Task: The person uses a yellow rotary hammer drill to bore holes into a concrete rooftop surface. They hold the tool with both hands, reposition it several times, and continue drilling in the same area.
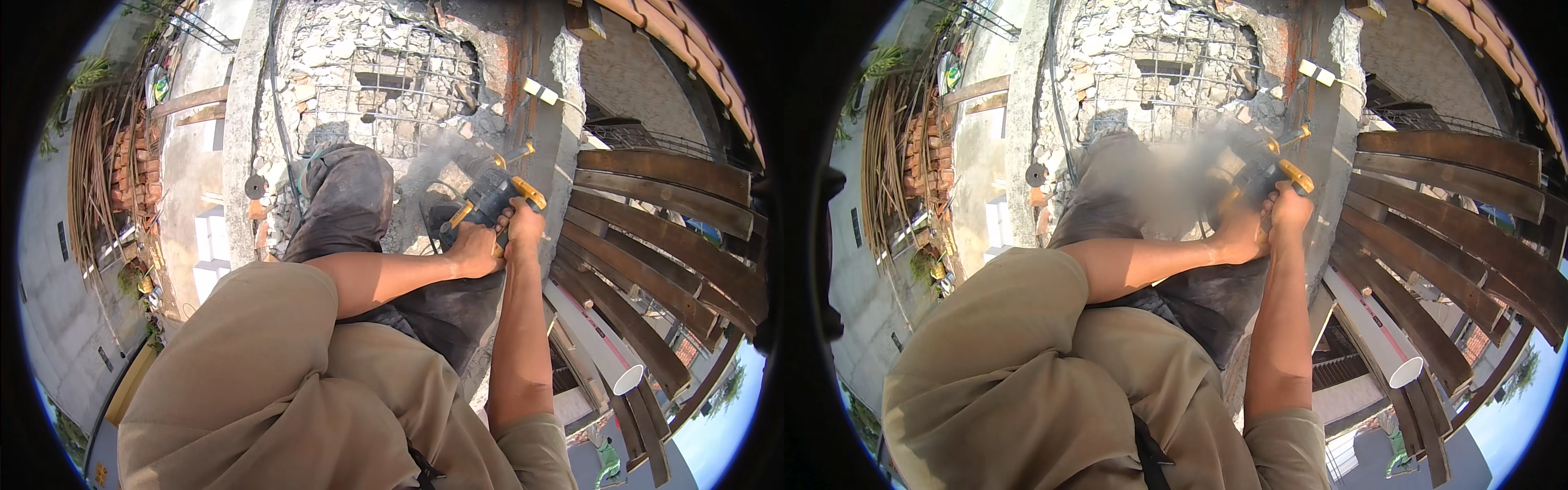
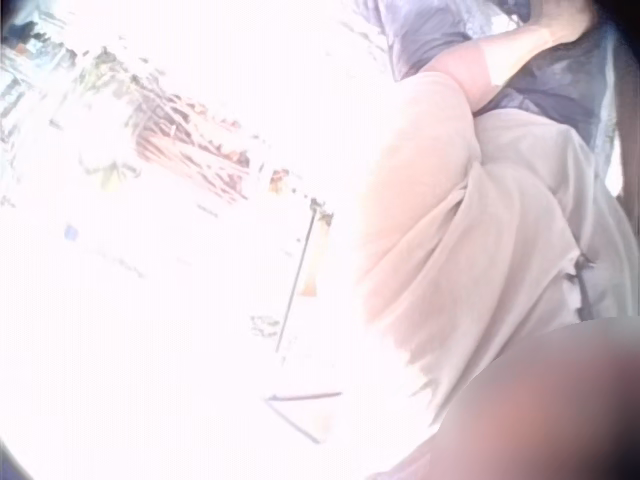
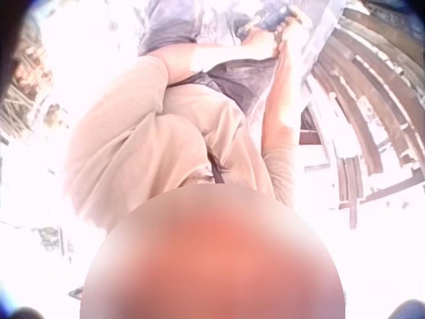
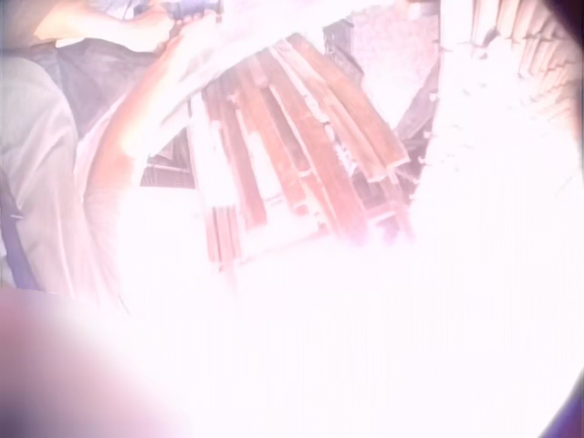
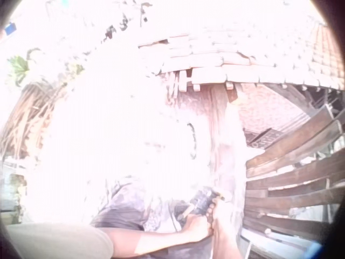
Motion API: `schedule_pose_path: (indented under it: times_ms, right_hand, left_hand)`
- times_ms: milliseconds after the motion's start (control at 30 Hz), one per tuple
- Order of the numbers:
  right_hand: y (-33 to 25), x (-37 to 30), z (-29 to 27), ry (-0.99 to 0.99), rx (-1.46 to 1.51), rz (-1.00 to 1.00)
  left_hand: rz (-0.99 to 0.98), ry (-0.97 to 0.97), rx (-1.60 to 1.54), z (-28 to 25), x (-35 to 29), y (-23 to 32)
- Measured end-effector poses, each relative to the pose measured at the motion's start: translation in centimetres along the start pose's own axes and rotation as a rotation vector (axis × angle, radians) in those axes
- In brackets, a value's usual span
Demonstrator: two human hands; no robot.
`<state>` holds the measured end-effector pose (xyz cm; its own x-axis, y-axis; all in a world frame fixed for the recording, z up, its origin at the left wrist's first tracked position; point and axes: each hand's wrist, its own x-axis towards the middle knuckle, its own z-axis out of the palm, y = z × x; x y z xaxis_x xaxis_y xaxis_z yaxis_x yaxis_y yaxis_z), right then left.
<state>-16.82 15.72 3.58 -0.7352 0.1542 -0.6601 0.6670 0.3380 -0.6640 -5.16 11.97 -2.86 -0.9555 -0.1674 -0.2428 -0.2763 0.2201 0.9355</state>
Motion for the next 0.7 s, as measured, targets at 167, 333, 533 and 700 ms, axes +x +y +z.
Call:
schedule_pose_path:
  times_ms: [167,333,533,700]
  right_hand:
    - [-0.4,0.3,0.9,-0.002,-0.060,-0.008]
    - [0.8,1.2,1.0,0.009,-0.042,-0.037]
    - [3.9,3.5,1.5,0.047,-0.068,-0.194]
    - [6.1,3.4,0.8,-0.024,0.059,-0.113]
  left_hand:
    - [-0.054,-0.014,-0.052,-0.1,0.4,-0.5]
    - [-0.101,-0.097,-0.102,-0.8,0.4,-0.9]
    - [-0.149,-0.071,-0.050,-0.8,0.4,-2.0]
    - [-0.208,-0.177,0.059,-0.8,0.4,-3.1]
